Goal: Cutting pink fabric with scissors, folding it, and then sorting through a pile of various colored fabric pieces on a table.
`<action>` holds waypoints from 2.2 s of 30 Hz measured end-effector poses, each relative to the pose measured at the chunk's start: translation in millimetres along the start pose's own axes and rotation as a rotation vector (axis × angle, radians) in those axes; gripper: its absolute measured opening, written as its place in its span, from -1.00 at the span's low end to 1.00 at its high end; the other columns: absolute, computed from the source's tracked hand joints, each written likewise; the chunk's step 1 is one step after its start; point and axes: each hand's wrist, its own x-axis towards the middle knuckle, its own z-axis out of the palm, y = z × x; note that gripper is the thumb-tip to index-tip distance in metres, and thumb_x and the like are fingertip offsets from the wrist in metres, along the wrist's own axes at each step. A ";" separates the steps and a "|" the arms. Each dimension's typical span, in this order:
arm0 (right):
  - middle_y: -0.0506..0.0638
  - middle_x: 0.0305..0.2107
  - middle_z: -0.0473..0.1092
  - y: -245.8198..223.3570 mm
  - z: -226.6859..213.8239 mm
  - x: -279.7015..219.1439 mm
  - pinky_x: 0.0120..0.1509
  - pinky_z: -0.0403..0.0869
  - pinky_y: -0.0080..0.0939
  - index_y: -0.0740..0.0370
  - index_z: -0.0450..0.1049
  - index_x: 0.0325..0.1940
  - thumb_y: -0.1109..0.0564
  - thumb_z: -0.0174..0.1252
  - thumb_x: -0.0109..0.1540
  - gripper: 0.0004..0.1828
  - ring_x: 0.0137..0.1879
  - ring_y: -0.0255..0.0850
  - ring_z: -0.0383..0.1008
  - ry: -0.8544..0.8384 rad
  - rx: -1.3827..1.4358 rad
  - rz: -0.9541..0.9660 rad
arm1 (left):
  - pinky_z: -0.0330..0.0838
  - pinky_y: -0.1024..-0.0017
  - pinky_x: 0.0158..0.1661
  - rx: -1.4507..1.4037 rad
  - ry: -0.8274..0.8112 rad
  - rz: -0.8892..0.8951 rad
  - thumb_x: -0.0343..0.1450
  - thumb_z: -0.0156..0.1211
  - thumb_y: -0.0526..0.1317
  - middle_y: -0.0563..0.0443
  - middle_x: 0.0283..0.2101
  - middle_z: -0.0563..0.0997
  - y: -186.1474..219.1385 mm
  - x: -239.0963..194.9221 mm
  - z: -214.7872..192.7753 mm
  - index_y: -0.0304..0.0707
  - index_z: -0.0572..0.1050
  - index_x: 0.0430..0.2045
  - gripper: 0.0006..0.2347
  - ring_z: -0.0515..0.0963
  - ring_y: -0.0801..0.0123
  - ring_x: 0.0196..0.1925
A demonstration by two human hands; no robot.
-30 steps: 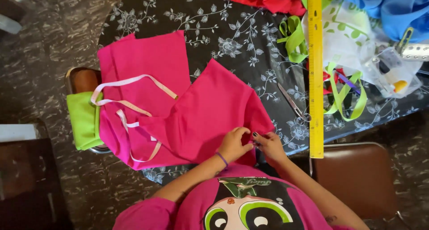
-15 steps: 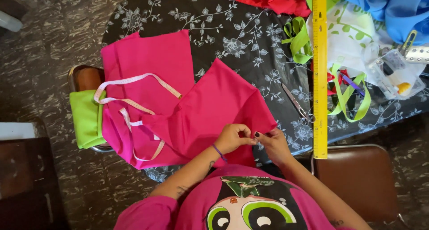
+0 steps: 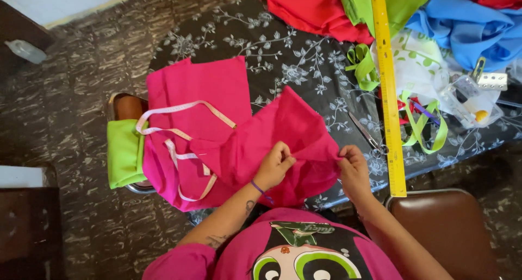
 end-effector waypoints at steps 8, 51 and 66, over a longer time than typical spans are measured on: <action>0.16 -0.10 0.59 -121.1 19.7 -12.3 0.01 0.59 0.18 -0.01 0.50 0.29 0.22 0.32 0.05 -0.32 0.03 0.24 0.65 -0.286 -1.070 -0.297 | 0.58 -0.05 0.05 0.502 -0.061 0.100 0.21 0.47 -0.25 -0.20 -0.08 0.71 165.8 -4.7 -85.0 -0.05 0.54 -0.07 -0.60 0.71 -0.24 0.05; -0.10 -0.21 0.42 100.8 -115.8 69.1 -0.18 0.47 -0.05 -0.12 0.66 0.15 0.07 0.13 0.06 -0.44 -0.15 -0.05 0.49 -0.147 -1.680 -1.020 | 0.68 0.21 -0.06 1.278 -0.209 -0.085 0.33 0.23 -0.24 0.09 0.45 0.41 -53.8 -42.0 -104.2 0.04 0.44 0.36 -0.42 0.51 0.09 0.17; 0.00 0.33 0.52 93.1 -133.1 73.1 0.41 0.51 0.04 0.07 0.54 0.46 0.09 0.00 0.31 -0.39 0.43 0.04 0.48 0.033 -1.756 -0.547 | -0.02 -0.22 0.46 1.018 -0.288 0.306 0.28 0.34 0.01 -0.17 0.48 0.40 -52.1 -30.9 -27.8 -0.09 0.44 0.36 -0.34 0.23 -0.12 0.57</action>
